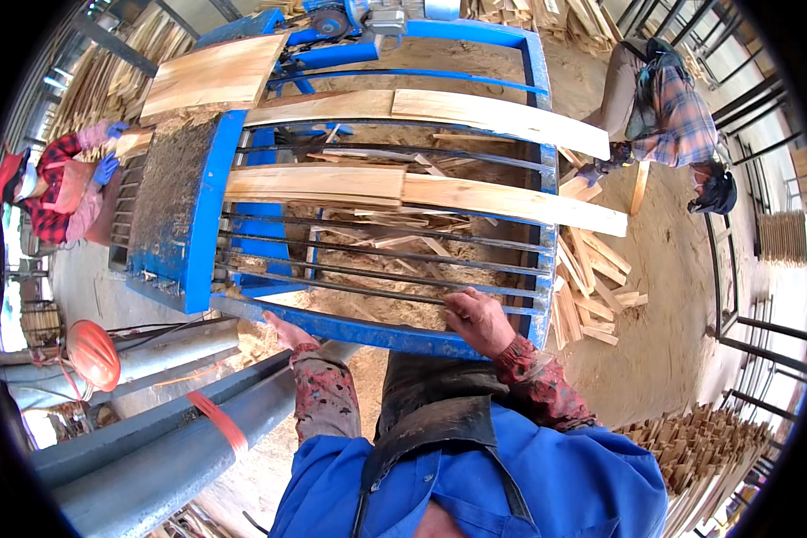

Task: The person repeatedly picks up wooden planks from a blue metal rack and throws them into a large black bin. The person handles the wood by hand, moving pieces one by one or in small groups from the rack to the bin.

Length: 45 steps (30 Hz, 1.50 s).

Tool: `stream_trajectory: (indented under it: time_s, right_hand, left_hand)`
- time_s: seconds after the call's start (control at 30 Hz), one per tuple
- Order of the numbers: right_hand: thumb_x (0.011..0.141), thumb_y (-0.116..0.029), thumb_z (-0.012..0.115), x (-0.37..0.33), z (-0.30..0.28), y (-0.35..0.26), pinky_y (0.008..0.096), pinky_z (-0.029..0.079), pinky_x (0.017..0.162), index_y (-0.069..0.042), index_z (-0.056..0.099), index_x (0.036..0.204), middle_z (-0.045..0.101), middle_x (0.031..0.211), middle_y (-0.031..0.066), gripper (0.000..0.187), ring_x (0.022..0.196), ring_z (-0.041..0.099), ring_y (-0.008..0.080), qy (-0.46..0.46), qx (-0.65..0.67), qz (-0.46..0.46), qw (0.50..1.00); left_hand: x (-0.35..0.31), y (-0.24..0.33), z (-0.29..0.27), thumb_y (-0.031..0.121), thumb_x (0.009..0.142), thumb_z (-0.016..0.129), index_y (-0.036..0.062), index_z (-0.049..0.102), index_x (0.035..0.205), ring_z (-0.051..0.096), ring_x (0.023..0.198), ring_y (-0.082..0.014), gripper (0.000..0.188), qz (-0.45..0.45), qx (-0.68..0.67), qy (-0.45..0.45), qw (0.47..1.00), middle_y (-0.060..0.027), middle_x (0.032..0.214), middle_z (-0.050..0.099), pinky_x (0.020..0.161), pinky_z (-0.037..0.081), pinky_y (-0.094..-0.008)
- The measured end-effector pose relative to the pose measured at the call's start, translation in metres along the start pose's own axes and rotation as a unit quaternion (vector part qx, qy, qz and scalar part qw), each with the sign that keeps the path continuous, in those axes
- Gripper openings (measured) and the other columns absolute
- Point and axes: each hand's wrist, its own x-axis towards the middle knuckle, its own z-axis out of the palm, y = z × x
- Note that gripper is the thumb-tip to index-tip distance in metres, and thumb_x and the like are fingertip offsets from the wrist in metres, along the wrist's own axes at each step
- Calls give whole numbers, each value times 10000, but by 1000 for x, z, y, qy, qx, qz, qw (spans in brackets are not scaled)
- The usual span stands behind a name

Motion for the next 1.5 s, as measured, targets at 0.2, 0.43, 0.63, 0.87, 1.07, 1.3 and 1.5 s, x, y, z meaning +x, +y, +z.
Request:
stream_trajectory:
  time_s: [0.2, 0.43, 0.63, 0.87, 1.07, 1.3, 1.5]
  right_hand:
    - [831, -126, 700, 17, 0, -6, 383, 537, 672, -25, 662, 1008, 646, 904, 158, 207, 792, 663, 330, -5, -25, -19, 999]
    - [828, -152, 705, -4, 19, 6, 403, 539, 685, -36, 668, 1015, 645, 917, 151, 223, 802, 653, 356, -57, -49, -15, 997]
    - [837, -208, 704, -32, 49, -2, 432, 529, 799, -51, 667, 1056, 630, 1036, 156, 272, 934, 633, 361, -82, -73, 18, 994]
    - [800, -218, 733, -51, 70, 6, 431, 490, 883, -52, 650, 1107, 618, 1070, 157, 359, 1026, 585, 366, -44, -146, -9, 988]
    - [718, -232, 793, -71, 98, 22, 453, 431, 935, -67, 617, 1156, 587, 1129, 140, 500, 1074, 535, 356, 13, -223, -26, 974]
    - [670, -222, 827, -71, 100, 28, 446, 415, 933, -83, 616, 1174, 588, 1116, 126, 563, 1075, 526, 345, 13, -237, -33, 971]
    - [672, -219, 820, -70, 96, 33, 446, 397, 938, -90, 616, 1177, 591, 1095, 117, 559, 1076, 521, 339, 0, -239, -37, 970]
  left_hand:
    - [5, -3, 2, 744, 785, 564, -196, 457, 1293, 478, 1271, -404, 1074, -2, 0, 3, 1000, -343, 1374, 449, 1081, 379, -440]
    - [-5, 1, 2, 751, 790, 550, -173, 475, 1298, 473, 1277, -395, 1057, -13, -19, -27, 999, -326, 1373, 464, 1083, 371, -445]
    - [-6, 1, 1, 767, 776, 549, -180, 479, 1289, 505, 1241, -400, 1079, -24, -13, -28, 999, -325, 1353, 484, 1044, 403, -452]
    - [-22, 12, -1, 817, 708, 570, -106, 451, 1359, 453, 1302, -378, 1135, -75, -19, -24, 997, -277, 1400, 464, 1110, 330, -440]
    - [-30, 24, -17, 752, 773, 580, -16, 343, 1462, 420, 1335, -341, 1060, -76, -85, -145, 983, -204, 1496, 378, 1115, 319, -418]
    - [-28, 23, -16, 811, 718, 568, -123, 438, 1357, 487, 1269, -373, 1139, -105, -73, -142, 982, -265, 1393, 478, 1075, 377, -442]
    - [-35, 23, -19, 811, 713, 571, -95, 396, 1400, 445, 1307, -369, 1150, -109, -85, -152, 979, -254, 1450, 413, 1088, 354, -448]
